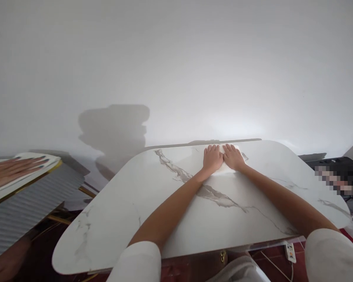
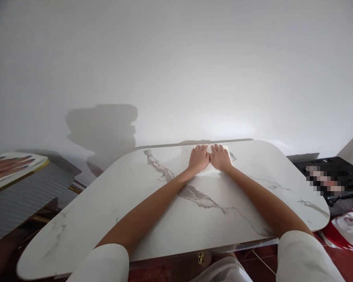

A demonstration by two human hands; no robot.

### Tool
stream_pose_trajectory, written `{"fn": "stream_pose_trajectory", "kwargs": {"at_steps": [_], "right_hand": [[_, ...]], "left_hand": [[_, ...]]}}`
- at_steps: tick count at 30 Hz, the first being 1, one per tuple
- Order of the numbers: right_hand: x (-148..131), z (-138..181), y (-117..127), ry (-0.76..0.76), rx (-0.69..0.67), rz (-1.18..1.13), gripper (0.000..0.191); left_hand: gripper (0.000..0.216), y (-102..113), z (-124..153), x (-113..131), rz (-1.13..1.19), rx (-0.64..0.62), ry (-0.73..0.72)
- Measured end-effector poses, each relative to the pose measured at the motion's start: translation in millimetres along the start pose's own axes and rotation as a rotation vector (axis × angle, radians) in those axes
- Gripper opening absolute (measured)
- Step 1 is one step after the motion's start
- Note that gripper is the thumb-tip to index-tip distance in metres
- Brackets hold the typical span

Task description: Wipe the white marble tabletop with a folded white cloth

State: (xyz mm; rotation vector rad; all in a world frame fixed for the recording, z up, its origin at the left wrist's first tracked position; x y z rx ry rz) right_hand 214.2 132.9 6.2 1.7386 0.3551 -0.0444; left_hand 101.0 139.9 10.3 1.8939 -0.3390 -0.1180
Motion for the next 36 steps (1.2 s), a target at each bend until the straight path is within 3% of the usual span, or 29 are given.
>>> {"fn": "stream_pose_trajectory", "kwargs": {"at_steps": [8, 15, 22, 29, 36], "right_hand": [[-27, 65, 9, 0.0, 0.004, 0.02, 0.055], [-51, 130, 9, 0.116, 0.053, 0.049, 0.055], [-71, 185, 10, 0.147, 0.03, -0.026, 0.059], [-45, 206, 17, 0.154, 0.037, -0.052, 0.063], [-9, 207, 19, 0.093, 0.051, -0.029, 0.063]], "left_hand": [[0.041, 21, 60, 8, -0.032, -0.011, -0.043], [0.049, 41, 128, 7, -0.054, -0.03, -0.11], [0.055, 45, 185, 4, -0.048, 0.008, -0.127], [0.055, 49, 196, 29, -0.012, -0.023, -0.181], [0.055, 46, 178, 60, 0.034, -0.08, -0.242]]}}
Point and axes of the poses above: each hand's wrist, its own z-axis away from the middle knuckle, its own y-axis out of the back of the hand, x = y × z, the point moved 3 cm from there along -z, towards the middle knuckle, and after that the axes turned 6 degrees about -z, right-handed, at the moved point
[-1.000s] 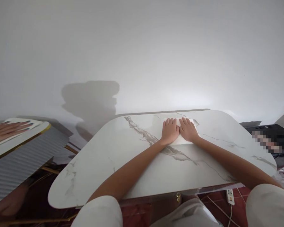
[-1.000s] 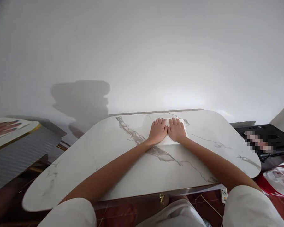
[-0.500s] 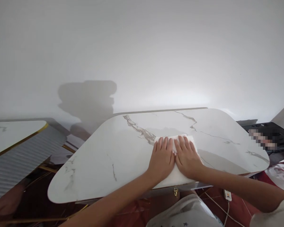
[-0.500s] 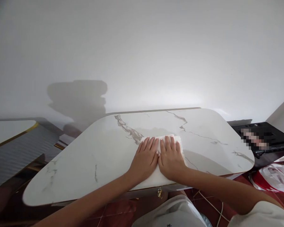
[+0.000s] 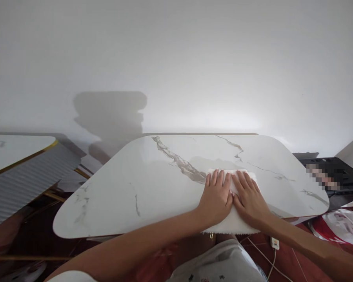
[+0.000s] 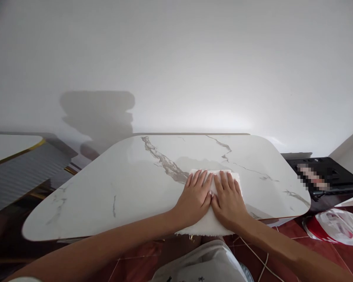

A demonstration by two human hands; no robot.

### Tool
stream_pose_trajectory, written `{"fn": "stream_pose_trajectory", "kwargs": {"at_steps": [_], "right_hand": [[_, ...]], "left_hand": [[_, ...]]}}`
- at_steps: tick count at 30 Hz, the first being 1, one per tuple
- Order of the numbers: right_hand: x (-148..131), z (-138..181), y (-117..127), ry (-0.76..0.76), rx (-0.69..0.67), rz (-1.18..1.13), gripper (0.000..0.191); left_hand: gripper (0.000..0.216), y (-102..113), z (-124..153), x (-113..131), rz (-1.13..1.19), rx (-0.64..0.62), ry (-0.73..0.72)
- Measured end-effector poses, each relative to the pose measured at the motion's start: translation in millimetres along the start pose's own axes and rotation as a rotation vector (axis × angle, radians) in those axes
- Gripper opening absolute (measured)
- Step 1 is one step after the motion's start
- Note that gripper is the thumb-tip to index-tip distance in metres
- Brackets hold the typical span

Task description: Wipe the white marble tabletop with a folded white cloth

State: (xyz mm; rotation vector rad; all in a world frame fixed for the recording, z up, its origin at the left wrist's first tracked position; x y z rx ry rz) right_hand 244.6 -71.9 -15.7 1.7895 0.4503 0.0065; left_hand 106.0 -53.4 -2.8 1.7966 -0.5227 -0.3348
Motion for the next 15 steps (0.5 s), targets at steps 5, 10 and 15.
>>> {"fn": "stream_pose_trajectory", "kwargs": {"at_steps": [5, 10, 15], "right_hand": [[11, -44, 3, -0.05, -0.066, 0.029, 0.06], [22, -106, 3, -0.078, -0.095, 0.051, 0.058], [33, -164, -6, -0.094, -0.088, 0.037, 0.056]], "left_hand": [[0.055, -4, -44, -14, 0.011, -0.034, 0.032], [0.049, -14, -99, -43, -0.015, -0.012, 0.062], [0.045, -26, -147, -77, -0.024, 0.041, 0.061]]}}
Point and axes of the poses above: each hand's wrist, its own z-axis away from the middle knuckle, its own y-axis out of the back of the hand, x = y × z, the point moved 3 cm from there along -z, towards the middle knuckle, and after that the axes turned 6 degrees about -z, right-handed, at the moved point
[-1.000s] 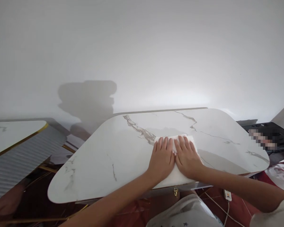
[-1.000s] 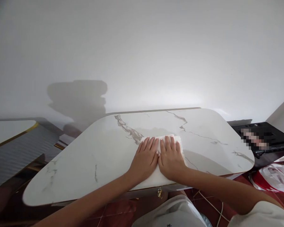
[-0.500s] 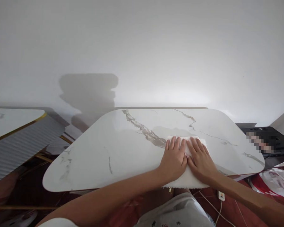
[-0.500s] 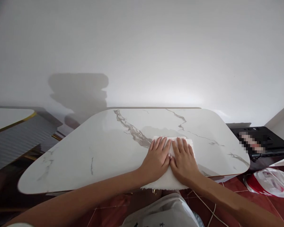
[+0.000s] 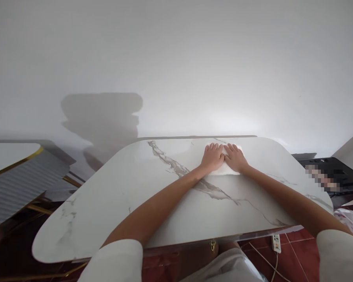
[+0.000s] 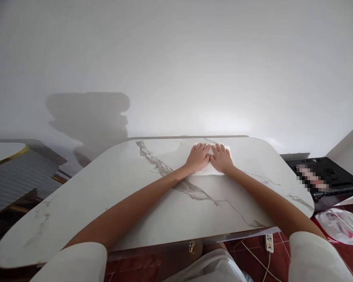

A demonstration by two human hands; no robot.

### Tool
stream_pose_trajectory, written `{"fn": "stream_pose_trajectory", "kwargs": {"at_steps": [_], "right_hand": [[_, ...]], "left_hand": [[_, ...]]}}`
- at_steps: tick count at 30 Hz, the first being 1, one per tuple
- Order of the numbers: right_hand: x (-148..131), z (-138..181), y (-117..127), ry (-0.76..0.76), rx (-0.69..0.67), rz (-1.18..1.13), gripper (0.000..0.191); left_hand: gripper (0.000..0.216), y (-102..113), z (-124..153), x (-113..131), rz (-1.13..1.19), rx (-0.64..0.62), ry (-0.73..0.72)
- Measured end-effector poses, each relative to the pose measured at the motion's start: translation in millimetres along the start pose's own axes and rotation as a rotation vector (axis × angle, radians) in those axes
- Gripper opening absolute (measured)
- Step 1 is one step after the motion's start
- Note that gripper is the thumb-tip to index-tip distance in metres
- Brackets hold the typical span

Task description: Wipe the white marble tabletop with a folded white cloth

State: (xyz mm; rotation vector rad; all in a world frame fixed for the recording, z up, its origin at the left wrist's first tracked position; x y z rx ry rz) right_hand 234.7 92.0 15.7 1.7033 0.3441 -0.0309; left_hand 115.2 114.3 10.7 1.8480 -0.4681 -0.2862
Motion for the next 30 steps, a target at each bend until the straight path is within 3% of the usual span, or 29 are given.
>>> {"fn": "stream_pose_trajectory", "kwargs": {"at_steps": [7, 14, 25, 30], "right_hand": [[7, -63, -11, 0.003, 0.043, -0.047, 0.055], [19, -104, -18, 0.067, 0.026, -0.13, 0.055], [66, -112, -14, 0.064, 0.041, -0.103, 0.054], [69, -105, -12, 0.046, 0.04, -0.073, 0.056]], "left_hand": [[0.045, -13, -48, -35, 0.014, -0.016, -0.009], [0.045, -22, -71, -45, -0.03, -0.028, 0.113], [0.042, -31, -98, -13, -0.038, -0.003, 0.085], [0.043, -31, -97, -7, -0.019, -0.02, 0.072]]}}
Point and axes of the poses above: each hand's wrist, its own z-axis away from the middle knuckle, its own y-axis out of the back of the hand, x = y × z, the point moved 3 cm from there along -z, towards the middle knuckle, and after that the axes turned 6 degrees about -z, right-handed, at the moved point
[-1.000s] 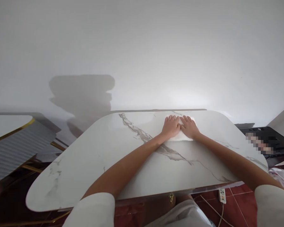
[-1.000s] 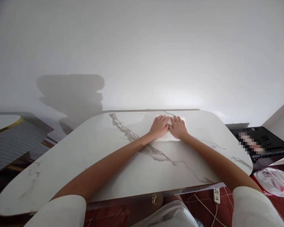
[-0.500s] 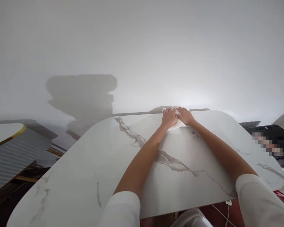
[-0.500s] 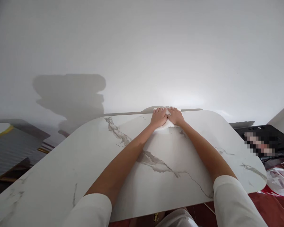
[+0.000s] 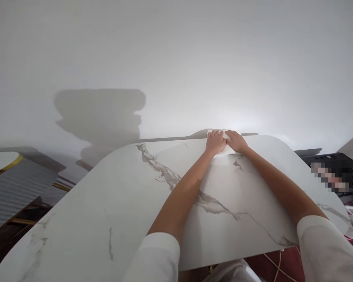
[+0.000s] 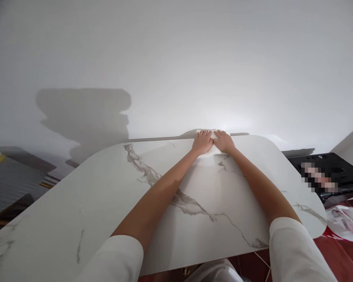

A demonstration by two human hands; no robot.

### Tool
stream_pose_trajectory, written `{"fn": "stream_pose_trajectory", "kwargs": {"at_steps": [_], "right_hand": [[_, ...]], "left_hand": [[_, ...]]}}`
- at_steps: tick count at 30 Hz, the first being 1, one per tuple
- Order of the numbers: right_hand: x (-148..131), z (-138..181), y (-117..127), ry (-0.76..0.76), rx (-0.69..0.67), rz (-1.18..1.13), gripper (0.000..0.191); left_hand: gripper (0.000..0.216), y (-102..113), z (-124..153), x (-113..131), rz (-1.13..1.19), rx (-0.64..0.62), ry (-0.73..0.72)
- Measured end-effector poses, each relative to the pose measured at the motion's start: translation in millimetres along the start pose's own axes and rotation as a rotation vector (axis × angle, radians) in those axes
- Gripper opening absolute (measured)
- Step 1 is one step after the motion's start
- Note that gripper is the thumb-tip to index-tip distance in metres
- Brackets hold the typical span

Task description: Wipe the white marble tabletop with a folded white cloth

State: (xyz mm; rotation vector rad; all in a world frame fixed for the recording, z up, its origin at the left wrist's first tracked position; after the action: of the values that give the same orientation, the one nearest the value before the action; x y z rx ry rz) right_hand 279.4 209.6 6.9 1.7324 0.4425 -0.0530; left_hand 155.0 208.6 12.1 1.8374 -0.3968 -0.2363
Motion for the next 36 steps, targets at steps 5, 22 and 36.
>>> {"fn": "stream_pose_trajectory", "kwargs": {"at_steps": [5, 22, 36], "right_hand": [[-7, 29, 1, -0.042, -0.014, 0.038, 0.057], [-61, 165, 17, -0.009, 0.013, 0.097, 0.056], [-114, 261, 18, 0.062, 0.007, 0.051, 0.058]], "left_hand": [[0.046, 4, 21, 9, -0.024, 0.003, -0.045], [0.052, 40, 148, 47, -0.106, 0.03, -0.127], [0.053, 65, 257, 56, -0.15, 0.142, -0.177]]}}
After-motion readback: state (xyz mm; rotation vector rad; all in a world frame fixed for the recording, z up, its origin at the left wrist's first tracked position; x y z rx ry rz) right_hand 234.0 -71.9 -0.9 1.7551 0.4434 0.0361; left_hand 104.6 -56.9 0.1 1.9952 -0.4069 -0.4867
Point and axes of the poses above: each hand's wrist, its own z-axis away from the middle knuckle, its own y-axis out of the back of the hand, x = y × z, the point moved 3 cm from there along -z, towards the middle knuckle, and after that the axes turned 6 degrees about -z, right-handed, at the moved point
